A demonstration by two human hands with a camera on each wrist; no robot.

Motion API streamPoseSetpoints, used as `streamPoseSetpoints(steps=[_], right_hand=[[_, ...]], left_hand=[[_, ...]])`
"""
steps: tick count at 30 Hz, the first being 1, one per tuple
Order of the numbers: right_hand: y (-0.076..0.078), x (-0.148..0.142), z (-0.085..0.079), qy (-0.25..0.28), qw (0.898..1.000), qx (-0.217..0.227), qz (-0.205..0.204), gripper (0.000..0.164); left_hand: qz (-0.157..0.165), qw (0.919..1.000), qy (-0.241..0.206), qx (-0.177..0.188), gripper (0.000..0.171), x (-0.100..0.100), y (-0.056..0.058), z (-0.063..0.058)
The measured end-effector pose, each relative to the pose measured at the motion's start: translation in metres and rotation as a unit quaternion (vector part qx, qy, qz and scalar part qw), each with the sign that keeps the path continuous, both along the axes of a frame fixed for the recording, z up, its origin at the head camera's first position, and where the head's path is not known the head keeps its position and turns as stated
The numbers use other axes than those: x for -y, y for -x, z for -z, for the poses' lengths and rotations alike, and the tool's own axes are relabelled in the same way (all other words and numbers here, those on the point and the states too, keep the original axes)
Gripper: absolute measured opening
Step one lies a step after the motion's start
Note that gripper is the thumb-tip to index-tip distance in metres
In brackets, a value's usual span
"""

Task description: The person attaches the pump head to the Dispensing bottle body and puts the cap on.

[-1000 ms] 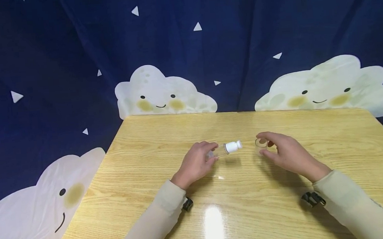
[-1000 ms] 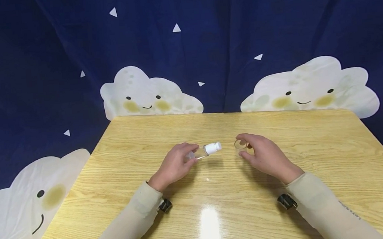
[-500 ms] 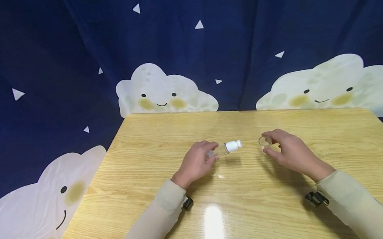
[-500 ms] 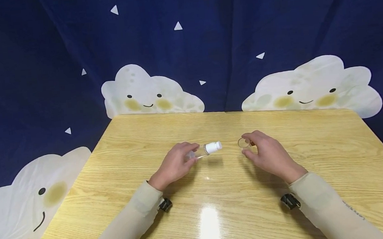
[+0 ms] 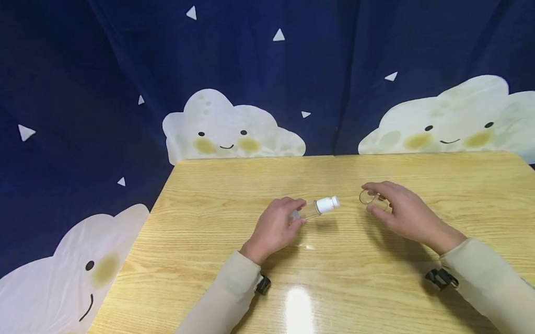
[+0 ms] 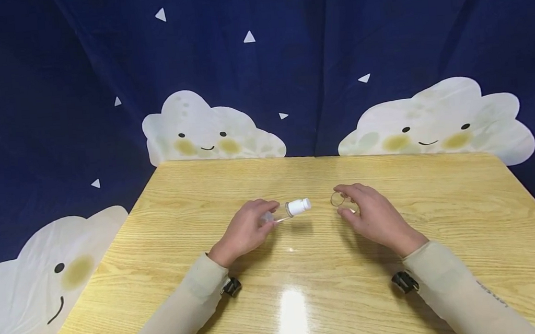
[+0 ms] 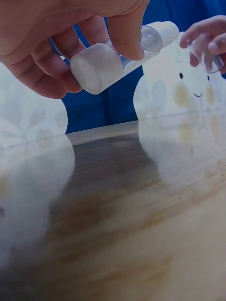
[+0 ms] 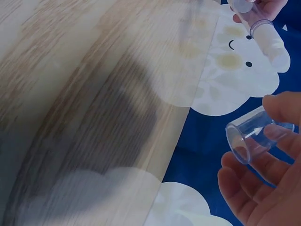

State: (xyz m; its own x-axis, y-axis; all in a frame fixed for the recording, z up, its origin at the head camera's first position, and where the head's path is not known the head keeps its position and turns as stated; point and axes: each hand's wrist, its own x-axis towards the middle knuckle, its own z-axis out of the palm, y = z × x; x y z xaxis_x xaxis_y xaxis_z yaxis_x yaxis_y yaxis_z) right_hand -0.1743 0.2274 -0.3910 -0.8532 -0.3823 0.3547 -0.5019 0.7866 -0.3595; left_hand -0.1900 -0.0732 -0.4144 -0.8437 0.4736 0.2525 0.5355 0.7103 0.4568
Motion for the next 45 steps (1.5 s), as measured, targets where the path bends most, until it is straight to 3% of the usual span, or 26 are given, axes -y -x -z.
streamPoseSetpoints(steps=[13, 21, 35, 45], right_hand=[[0.0047, -0.0035, -0.0017, -0.006, 0.998, 0.064, -0.009, 0.05], [0.0039, -0.0029, -0.0003, -0.006, 0.999, 0.04, -0.018, 0.05], [0.0056, -0.0019, -0.0053, 0.0, 0.998, 0.059, -0.007, 0.049], [0.005, -0.005, -0.0015, -0.016, 0.999, 0.022, -0.026, 0.041]], left_hand=[[-0.002, 1.0, -0.003, 0.005, 0.039, -0.0006, 0.0015, -0.0038], [-0.005, 1.0, -0.003, 0.006, 0.038, -0.0006, 0.0005, -0.002], [-0.003, 0.9999, -0.01, 0.005, 0.038, 0.0001, 0.0006, -0.0027], [-0.002, 0.9999, -0.009, 0.005, 0.038, -0.0003, -0.0008, -0.0028]])
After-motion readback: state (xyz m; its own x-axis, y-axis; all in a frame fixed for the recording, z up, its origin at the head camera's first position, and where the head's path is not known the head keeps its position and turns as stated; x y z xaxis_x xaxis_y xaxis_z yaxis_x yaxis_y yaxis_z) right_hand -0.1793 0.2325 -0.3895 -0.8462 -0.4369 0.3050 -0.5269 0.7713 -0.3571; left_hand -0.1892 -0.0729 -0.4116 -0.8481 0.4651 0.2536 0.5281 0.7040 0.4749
